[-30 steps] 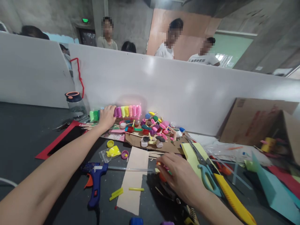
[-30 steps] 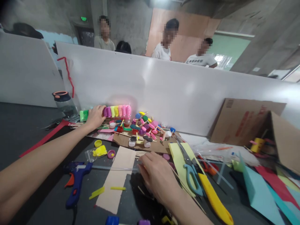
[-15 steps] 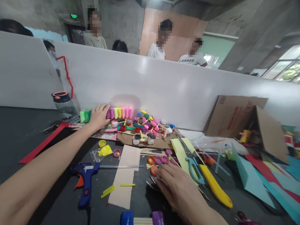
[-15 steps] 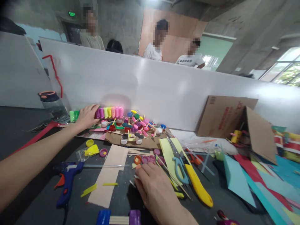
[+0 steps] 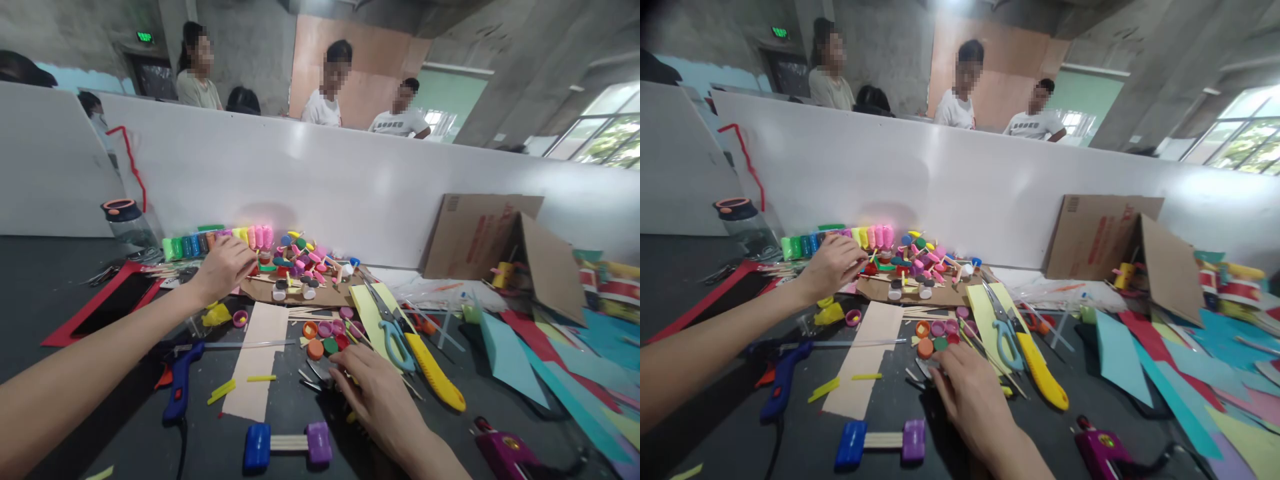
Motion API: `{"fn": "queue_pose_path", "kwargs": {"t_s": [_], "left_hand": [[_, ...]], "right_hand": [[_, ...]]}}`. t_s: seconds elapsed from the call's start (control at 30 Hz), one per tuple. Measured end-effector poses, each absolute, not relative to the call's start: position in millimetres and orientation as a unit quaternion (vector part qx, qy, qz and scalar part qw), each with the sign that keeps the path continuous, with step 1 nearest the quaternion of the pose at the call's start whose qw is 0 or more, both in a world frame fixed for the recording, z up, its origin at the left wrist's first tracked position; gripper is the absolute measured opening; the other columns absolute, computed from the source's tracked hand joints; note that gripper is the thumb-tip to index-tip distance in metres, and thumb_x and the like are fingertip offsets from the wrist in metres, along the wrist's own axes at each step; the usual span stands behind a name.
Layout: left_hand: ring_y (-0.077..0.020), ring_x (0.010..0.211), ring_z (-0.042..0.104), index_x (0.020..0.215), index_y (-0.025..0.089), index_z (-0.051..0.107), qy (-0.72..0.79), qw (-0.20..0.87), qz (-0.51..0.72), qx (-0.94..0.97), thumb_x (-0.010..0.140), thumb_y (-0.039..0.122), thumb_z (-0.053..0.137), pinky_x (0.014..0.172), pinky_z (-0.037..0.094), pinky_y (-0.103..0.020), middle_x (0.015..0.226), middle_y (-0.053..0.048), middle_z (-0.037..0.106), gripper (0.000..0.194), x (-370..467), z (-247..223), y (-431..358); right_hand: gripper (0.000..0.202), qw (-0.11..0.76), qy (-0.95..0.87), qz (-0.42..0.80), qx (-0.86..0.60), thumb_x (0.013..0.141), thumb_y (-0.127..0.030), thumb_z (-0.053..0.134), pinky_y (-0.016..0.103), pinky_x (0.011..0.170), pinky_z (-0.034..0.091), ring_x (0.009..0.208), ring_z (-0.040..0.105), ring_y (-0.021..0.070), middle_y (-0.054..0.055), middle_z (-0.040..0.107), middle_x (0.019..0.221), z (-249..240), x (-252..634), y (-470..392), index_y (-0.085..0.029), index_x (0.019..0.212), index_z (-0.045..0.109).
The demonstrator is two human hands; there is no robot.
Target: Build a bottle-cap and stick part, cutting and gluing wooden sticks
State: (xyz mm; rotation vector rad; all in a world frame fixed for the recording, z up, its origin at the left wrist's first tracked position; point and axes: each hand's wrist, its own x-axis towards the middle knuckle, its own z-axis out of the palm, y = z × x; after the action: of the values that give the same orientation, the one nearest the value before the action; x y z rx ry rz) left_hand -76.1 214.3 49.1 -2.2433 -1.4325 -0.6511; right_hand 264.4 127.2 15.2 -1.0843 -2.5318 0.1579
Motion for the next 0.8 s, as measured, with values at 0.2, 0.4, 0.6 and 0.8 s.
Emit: {"fn": "queue_pose_path", "kwargs": {"t_s": [0.2,0.4,0.6,0.8], "left_hand": [[-0.0253,0.098,0.062,0.106,0.015,0.064,-0.517,0.157,-0.178,-0.822,0.09,0.04,0.06,0.088,0.049,-0.047,0.1,-0.009,0.067,0.029,-54,30,203],[-0.0253,0.109,0.061,0.126,0.017,0.056,-0.567,0.118,-0.169,-0.797,0.092,0.036,0.06,0.09,0.053,-0.048,0.127,-0.011,0.059,0.038,-36,5,211],[-0.0249,0.108,0.062,0.125,0.017,0.057,-0.588,0.07,-0.18,-0.785,0.092,0.035,0.06,0.089,0.054,-0.047,0.126,-0.011,0.06,0.038,-20,-5,219],[-0.0245,0.106,0.062,0.125,0.017,0.057,-0.597,0.028,-0.211,-0.773,0.092,0.035,0.06,0.089,0.054,-0.047,0.125,-0.01,0.06,0.037,-12,-12,224]], "right_hand": [[0.016,0.194,-0.896,0.062,-0.394,0.096,-0.02,0.048,0.035,0.073,0.051,0.082,0.063,0.022,0.006,0.067,0.086,12,273,129,-0.02,0.094,0.063],[0.016,0.197,-0.896,0.064,-0.393,0.096,-0.019,0.047,0.034,0.073,0.052,0.082,0.063,0.021,0.006,0.067,0.086,12,275,128,-0.02,0.094,0.063],[0.016,0.192,-0.895,0.065,-0.397,0.096,-0.02,0.048,0.034,0.074,0.051,0.082,0.063,0.0211,0.006,0.067,0.087,11,276,131,-0.02,0.095,0.063],[0.015,0.185,-0.894,0.07,-0.403,0.096,-0.02,0.049,0.034,0.072,0.051,0.081,0.063,0.0216,0.006,0.067,0.085,12,276,131,-0.019,0.093,0.063]]}}
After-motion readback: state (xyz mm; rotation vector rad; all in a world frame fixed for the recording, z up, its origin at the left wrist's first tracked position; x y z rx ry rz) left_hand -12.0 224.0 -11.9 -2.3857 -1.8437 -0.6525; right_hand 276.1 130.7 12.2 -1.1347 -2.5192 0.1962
